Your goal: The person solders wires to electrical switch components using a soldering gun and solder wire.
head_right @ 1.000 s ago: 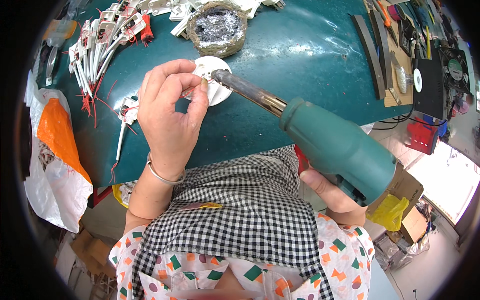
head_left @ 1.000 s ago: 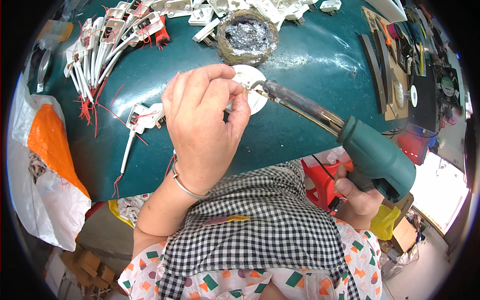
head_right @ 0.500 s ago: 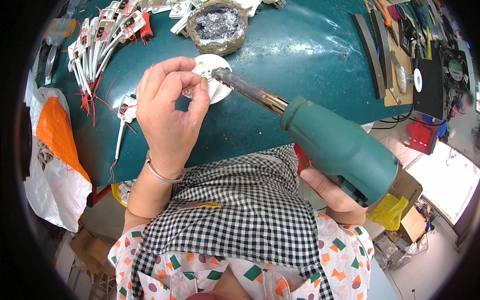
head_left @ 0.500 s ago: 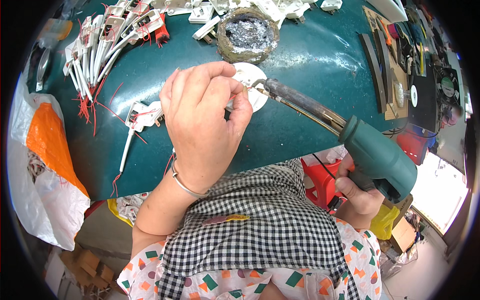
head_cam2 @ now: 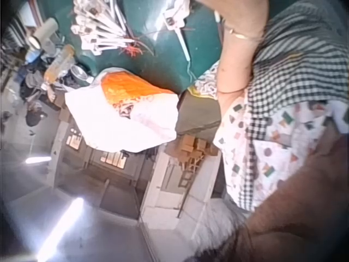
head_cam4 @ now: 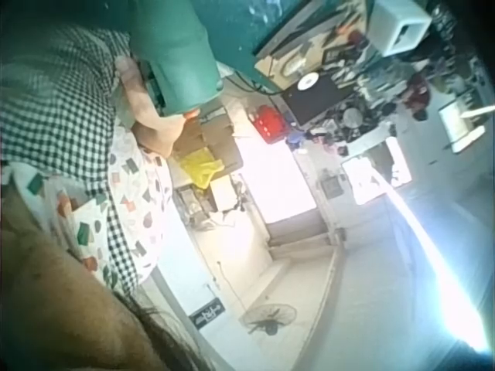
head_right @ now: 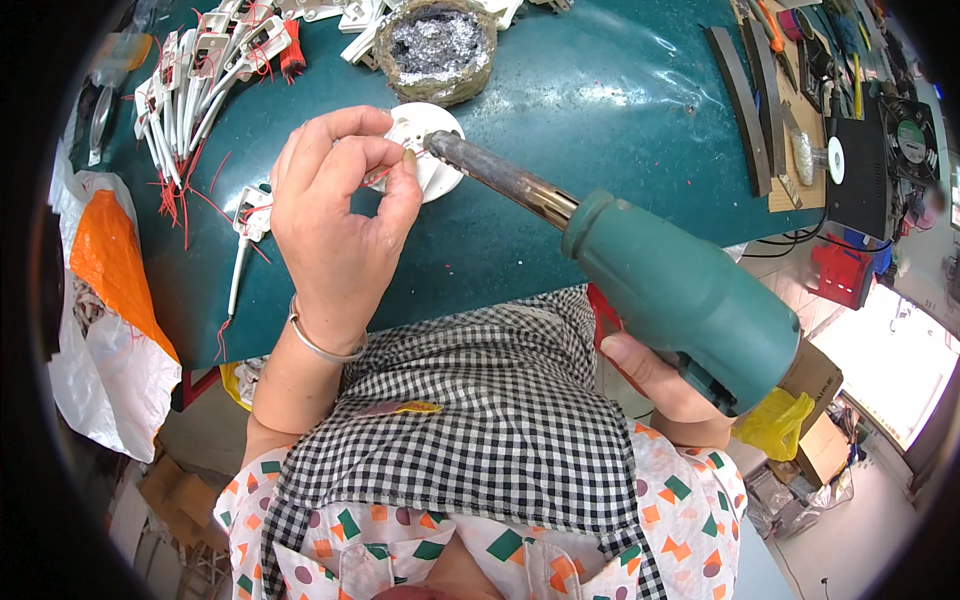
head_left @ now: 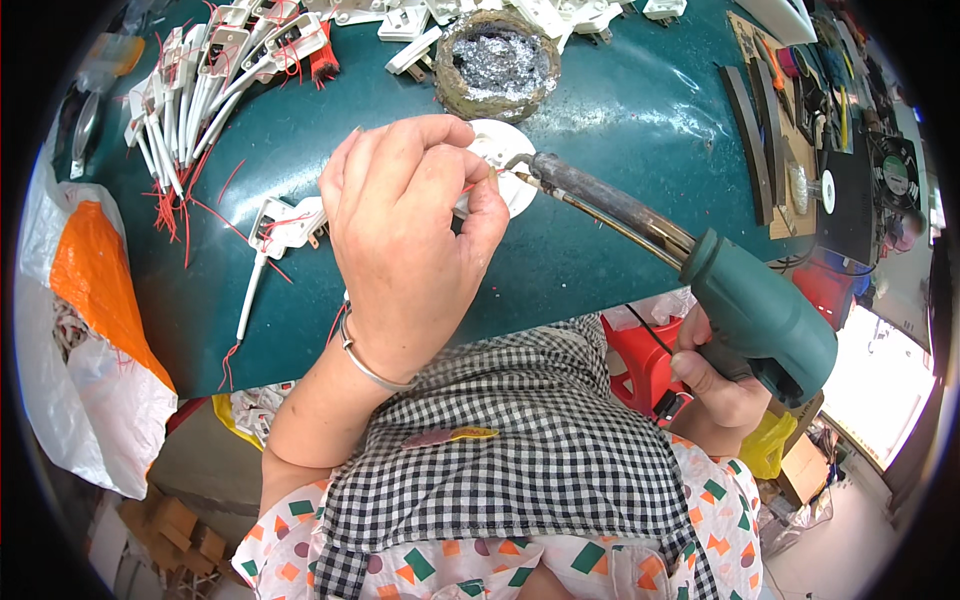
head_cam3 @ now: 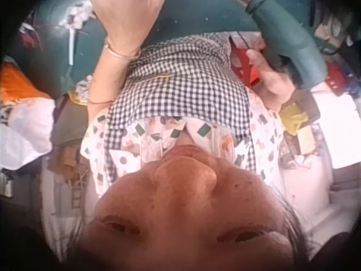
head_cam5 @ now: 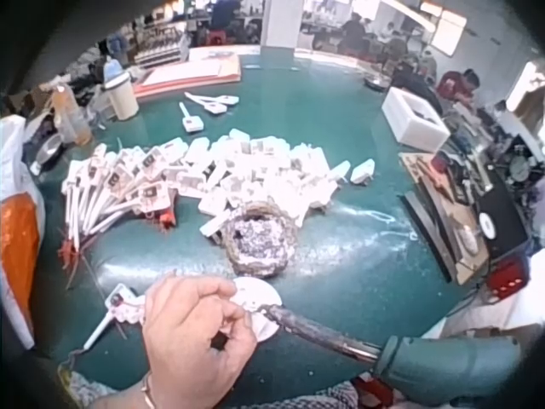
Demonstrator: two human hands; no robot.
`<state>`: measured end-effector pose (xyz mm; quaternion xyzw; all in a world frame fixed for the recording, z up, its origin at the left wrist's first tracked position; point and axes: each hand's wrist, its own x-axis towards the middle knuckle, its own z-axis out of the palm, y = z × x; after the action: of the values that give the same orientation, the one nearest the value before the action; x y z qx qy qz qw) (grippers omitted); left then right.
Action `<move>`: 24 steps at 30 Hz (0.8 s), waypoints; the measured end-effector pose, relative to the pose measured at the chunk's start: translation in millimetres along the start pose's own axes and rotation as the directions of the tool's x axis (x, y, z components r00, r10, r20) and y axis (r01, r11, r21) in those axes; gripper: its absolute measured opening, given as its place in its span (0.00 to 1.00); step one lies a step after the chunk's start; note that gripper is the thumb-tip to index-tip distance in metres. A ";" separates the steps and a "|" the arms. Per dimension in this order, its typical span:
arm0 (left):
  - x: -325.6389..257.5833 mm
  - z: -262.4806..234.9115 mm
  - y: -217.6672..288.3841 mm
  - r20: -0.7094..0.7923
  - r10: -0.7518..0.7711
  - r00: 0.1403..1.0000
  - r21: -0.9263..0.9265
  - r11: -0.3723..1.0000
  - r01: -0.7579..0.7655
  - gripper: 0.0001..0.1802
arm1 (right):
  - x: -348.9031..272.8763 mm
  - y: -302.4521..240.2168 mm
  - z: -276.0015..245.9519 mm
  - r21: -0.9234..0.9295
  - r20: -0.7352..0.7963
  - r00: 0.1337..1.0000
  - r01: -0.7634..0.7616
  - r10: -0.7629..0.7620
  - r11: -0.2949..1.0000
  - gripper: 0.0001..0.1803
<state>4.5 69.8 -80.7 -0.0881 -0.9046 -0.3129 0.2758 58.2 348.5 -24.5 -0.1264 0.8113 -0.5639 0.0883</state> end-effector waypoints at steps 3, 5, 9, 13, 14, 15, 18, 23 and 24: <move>-0.2 0.4 -0.2 -0.005 0.002 1.000 0.002 1.000 -0.002 0.08 | 0.6 0.0 -0.4 -0.013 0.008 1.000 0.014 -0.014 1.000 0.33; -0.3 0.7 -0.6 -0.007 0.003 1.000 0.005 1.000 -0.003 0.08 | 1.1 -0.1 -0.4 -0.023 0.014 1.000 0.024 -0.024 0.999 0.33; -2.7 2.8 0.1 0.000 -0.032 0.999 -0.011 0.999 0.032 0.10 | 0.4 -0.5 -1.2 -0.040 0.022 0.999 0.045 -0.044 0.998 0.34; -3.0 3.0 -0.3 -0.001 -0.031 1.000 -0.009 0.999 0.031 0.10 | -0.9 1.1 -2.2 -0.052 0.032 0.998 0.061 -0.059 0.997 0.34; -3.2 3.2 -0.6 -0.004 -0.035 0.999 -0.007 0.999 0.035 0.10 | -3.9 3.9 -3.2 -0.076 0.030 0.998 0.055 -0.053 0.996 0.34; -3.3 3.5 -0.3 -0.008 -0.036 0.999 -0.008 0.999 0.036 0.10 | -6.3 5.2 -3.9 -0.102 0.024 0.999 0.051 -0.048 0.993 0.34; -0.3 1.3 0.7 -0.012 -0.001 1.000 -0.005 1.000 0.001 0.08 | -1.8 -5.1 -1.2 -0.089 -0.004 1.000 -0.024 0.024 0.996 0.34; -1.9 2.2 0.9 -0.012 -0.017 1.000 -0.007 1.000 0.017 0.09 | -4.5 6.6 -2.8 -0.001 -0.020 1.000 0.013 -0.013 1.000 0.35; -2.5 3.4 0.6 -0.011 -0.036 0.999 -0.010 0.999 0.036 0.10 | -4.7 8.5 -3.0 0.001 -0.017 0.999 0.028 -0.028 1.000 0.37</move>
<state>5.2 72.4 -84.0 -0.0713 -0.9030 -0.3226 0.2746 60.9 355.5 -31.5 -0.1330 0.8099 -0.5666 0.0733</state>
